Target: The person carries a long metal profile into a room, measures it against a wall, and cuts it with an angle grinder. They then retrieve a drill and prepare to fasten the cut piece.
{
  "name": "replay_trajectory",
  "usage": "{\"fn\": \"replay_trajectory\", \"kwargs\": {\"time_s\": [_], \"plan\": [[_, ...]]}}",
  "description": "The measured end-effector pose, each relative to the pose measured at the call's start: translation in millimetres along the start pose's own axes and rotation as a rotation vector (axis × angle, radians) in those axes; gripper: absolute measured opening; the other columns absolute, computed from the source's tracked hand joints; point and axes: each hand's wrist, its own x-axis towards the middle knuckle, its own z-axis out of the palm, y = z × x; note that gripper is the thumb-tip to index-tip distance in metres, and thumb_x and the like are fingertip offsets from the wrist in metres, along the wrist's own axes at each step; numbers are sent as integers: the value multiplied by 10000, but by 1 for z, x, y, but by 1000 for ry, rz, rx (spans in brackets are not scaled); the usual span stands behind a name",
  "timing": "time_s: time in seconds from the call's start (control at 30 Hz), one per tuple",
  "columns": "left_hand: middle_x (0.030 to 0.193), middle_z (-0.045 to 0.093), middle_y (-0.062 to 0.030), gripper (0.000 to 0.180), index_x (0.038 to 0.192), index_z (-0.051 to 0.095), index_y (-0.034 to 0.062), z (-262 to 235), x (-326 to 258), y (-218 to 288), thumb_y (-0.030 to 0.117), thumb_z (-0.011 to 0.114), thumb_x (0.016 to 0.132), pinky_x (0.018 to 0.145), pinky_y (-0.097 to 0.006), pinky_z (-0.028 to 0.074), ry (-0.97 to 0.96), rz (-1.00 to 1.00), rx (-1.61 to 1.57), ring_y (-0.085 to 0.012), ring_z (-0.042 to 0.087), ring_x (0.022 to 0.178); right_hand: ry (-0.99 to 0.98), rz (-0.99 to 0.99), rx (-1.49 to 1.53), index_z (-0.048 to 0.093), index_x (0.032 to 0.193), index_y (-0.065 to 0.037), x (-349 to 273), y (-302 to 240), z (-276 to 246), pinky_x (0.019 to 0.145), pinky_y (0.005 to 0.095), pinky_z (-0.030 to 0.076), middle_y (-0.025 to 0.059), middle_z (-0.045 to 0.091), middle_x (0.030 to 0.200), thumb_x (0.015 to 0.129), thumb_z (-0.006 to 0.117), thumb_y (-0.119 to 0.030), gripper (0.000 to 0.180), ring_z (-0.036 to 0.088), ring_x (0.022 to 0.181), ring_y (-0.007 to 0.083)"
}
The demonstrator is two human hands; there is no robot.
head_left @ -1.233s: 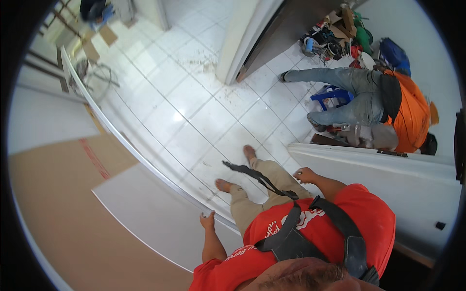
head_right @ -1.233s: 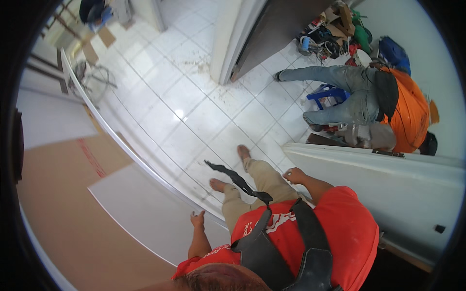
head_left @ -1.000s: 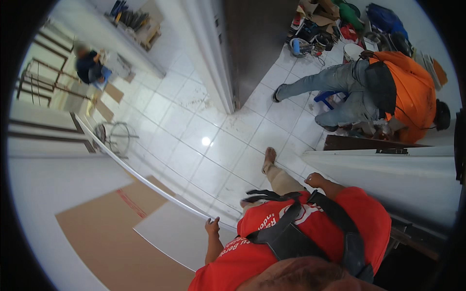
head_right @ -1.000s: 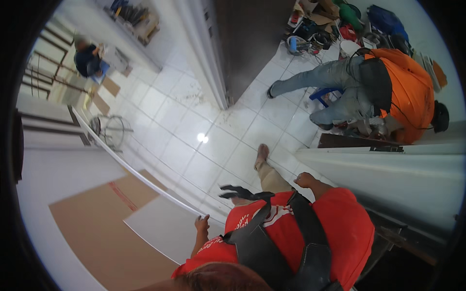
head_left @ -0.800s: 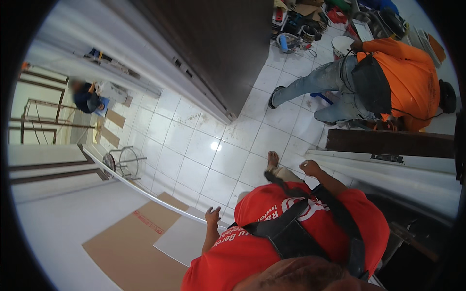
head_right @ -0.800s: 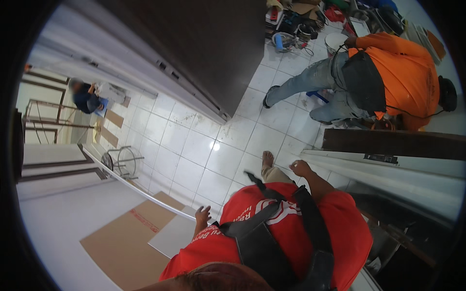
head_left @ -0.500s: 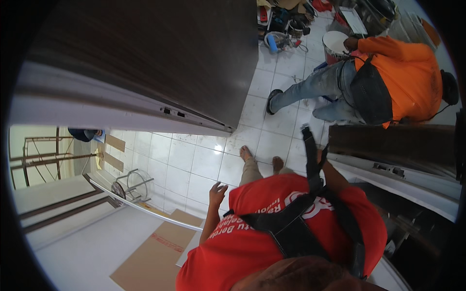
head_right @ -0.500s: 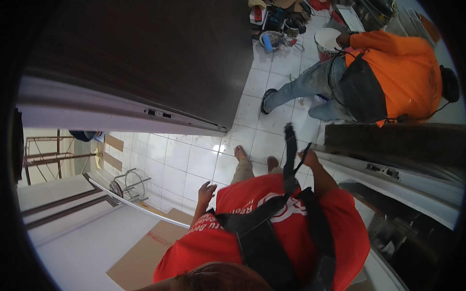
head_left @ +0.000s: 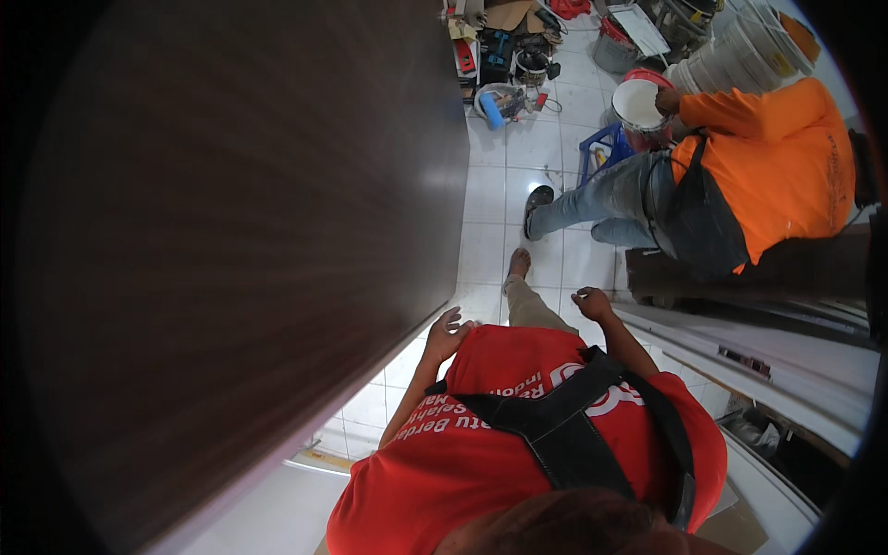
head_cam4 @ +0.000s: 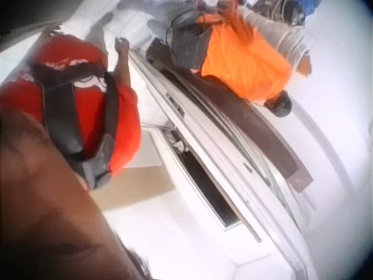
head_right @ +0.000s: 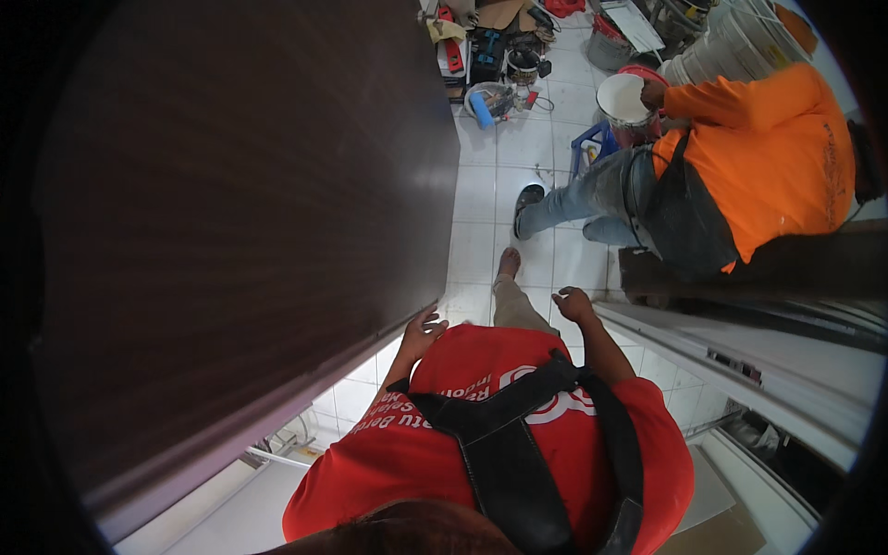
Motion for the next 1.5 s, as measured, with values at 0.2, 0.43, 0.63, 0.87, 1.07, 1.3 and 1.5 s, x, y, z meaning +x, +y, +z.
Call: {"fn": "replay_trajectory", "kwargs": {"time_s": [0.2,0.43,0.63,0.87,1.07,1.3,1.5], "plan": [[1313,528,-262,750,1426,343,-36,13,20,51,265,725,856,933,-339,485,327,-139,-311,-273,584,1143,-60,-53,8,672,1086,18,79,-32,-48,893,391,502,223,704,887,847,635,-403,485,674,930,352],[1361,475,-305,785,1434,308,-78,72,-6,48,314,699,876,993,-326,433,450,-117,-370,-311,501,1257,-91,-207,-98,668,1140,-26,163,-62,-110,960,412,472,220,652,1142,856,616,-412,483,612,1089,368],[1349,520,-216,740,1475,275,-25,105,-34,-35,359,620,944,1016,-306,410,403,-177,-212,-230,524,1212,-38,-266,-96,687,1074,-4,198,-97,-79,947,425,475,199,665,1120,883,571,-361,421,617,1070,379],[1339,528,-219,743,1465,293,-30,108,-34,-23,381,619,938,1012,-311,414,383,-221,-245,-239,528,1210,-136,-272,-233,689,1032,7,227,-123,-67,909,432,503,214,664,1100,869,581,-370,425,623,1058,370],[1332,534,-222,747,1456,307,-33,83,-10,7,400,618,933,1009,-315,418,365,-236,-250,-246,531,1209,-143,-223,-281,672,1045,-4,262,-155,-100,899,410,514,211,663,1114,844,587,-335,397,635,1056,345],[1323,541,-226,753,1446,325,-38,59,37,62,421,617,927,1005,-320,422,330,-219,-240,-254,535,1207,-78,-82,-287,674,1038,28,290,-151,-160,934,436,492,261,640,1125,835,607,-313,403,611,1091,386],[1315,548,-228,758,1438,340,-42,42,91,115,440,616,922,1002,-324,426,330,-211,-227,-262,539,1206,-40,-10,-201,670,1051,39,342,-167,-203,921,435,501,264,638,1133,818,596,-308,425,620,1086,381]]}}
